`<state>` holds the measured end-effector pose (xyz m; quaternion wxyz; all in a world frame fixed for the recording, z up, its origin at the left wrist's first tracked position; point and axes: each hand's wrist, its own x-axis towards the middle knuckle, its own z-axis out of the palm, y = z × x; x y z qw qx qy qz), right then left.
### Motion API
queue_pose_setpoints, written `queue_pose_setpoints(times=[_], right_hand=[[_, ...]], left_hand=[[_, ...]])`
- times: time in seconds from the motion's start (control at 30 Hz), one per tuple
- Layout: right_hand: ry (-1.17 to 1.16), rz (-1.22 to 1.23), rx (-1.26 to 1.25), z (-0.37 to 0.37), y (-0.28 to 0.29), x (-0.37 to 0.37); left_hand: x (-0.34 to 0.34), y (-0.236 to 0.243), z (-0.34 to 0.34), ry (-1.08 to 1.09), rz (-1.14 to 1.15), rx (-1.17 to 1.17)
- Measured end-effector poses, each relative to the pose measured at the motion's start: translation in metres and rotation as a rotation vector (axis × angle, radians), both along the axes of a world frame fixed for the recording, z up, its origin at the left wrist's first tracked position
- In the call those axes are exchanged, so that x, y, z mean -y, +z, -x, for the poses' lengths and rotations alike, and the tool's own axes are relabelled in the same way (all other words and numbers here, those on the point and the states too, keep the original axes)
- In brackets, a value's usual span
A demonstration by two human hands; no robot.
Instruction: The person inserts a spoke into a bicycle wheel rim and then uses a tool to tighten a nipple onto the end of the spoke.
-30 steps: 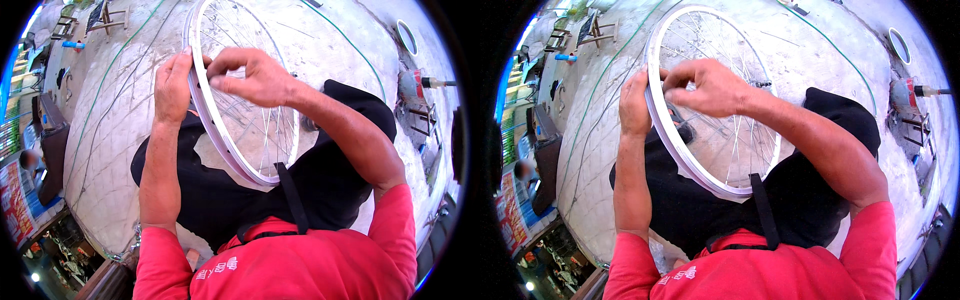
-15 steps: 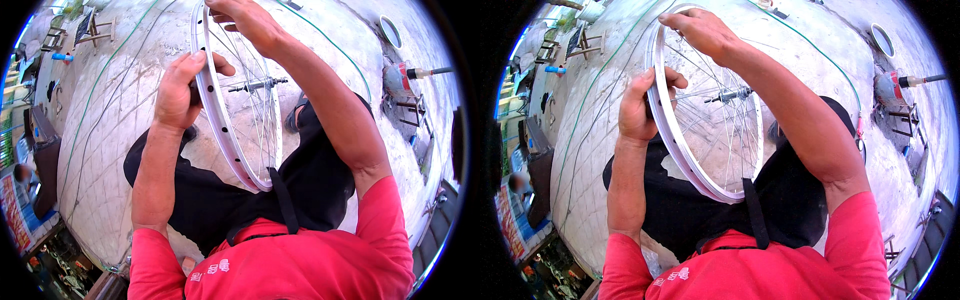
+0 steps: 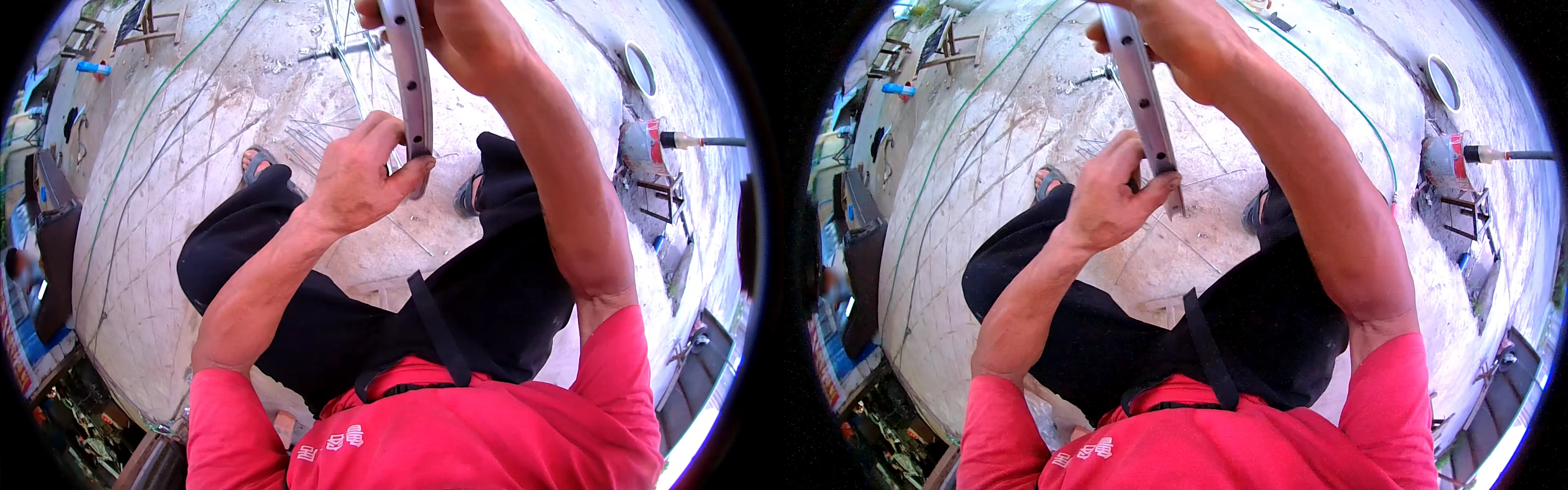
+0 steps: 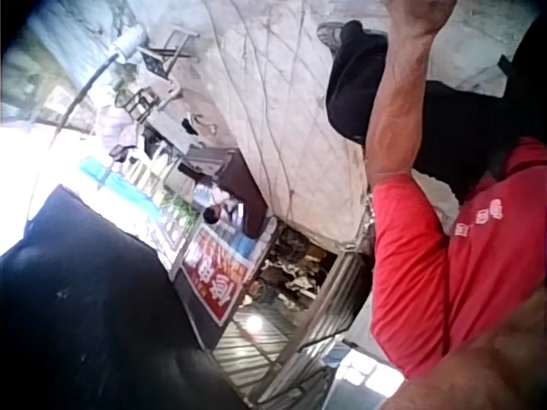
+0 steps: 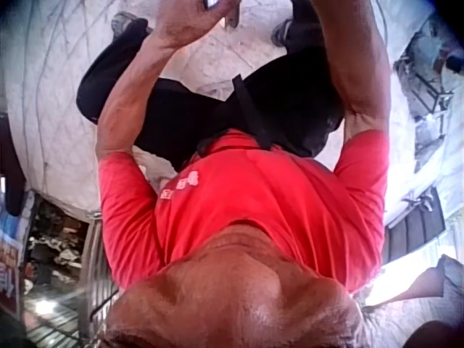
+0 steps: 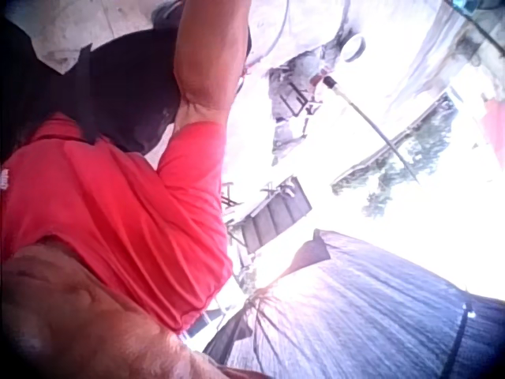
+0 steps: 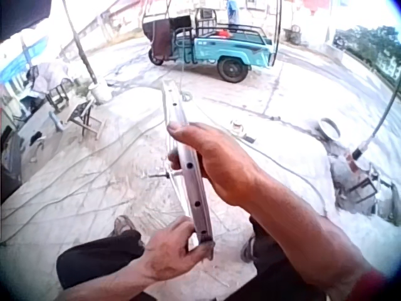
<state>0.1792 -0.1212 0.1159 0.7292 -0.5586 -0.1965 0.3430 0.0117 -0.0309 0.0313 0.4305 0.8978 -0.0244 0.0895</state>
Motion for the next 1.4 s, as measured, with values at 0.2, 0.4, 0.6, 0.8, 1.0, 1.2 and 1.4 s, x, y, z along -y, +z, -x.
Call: queue_pose_setpoints(times=[0.2, 0.4, 0.6, 0.8, 1.0, 1.2, 1.4], right_hand=[[-0.130, 0.647, 0.501, 0.038, -0.040, 0.026], [-0.254, 0.347, 0.405, 0.028, -0.081, 0.072], [-0.222, 0.373, 0.406, 0.034, -0.092, 0.095], [-0.165, 0.365, 0.316, 0.041, -0.086, 0.102], [-0.256, 0.275, 0.056, 0.043, -0.093, 0.098], [-0.274, 0.266, 0.040, 0.042, -0.095, 0.099], [-0.222, 0.262, 0.054, 0.044, -0.096, 0.102]], left_hand=[[0.010, -0.035, 0.016, -0.145, -0.079, -0.381], [0.006, -0.053, 0.016, -0.006, 0.435, -0.822], [0.000, -0.069, 0.026, 0.301, 0.847, -0.968], [0.020, -0.087, 0.029, 0.304, 0.919, -0.916], [0.023, -0.096, 0.010, 0.239, 0.815, -0.905], [0.037, -0.107, 0.005, 0.122, 0.814, -0.978], [0.036, -0.113, 0.000, 0.078, 0.982, -1.002]])
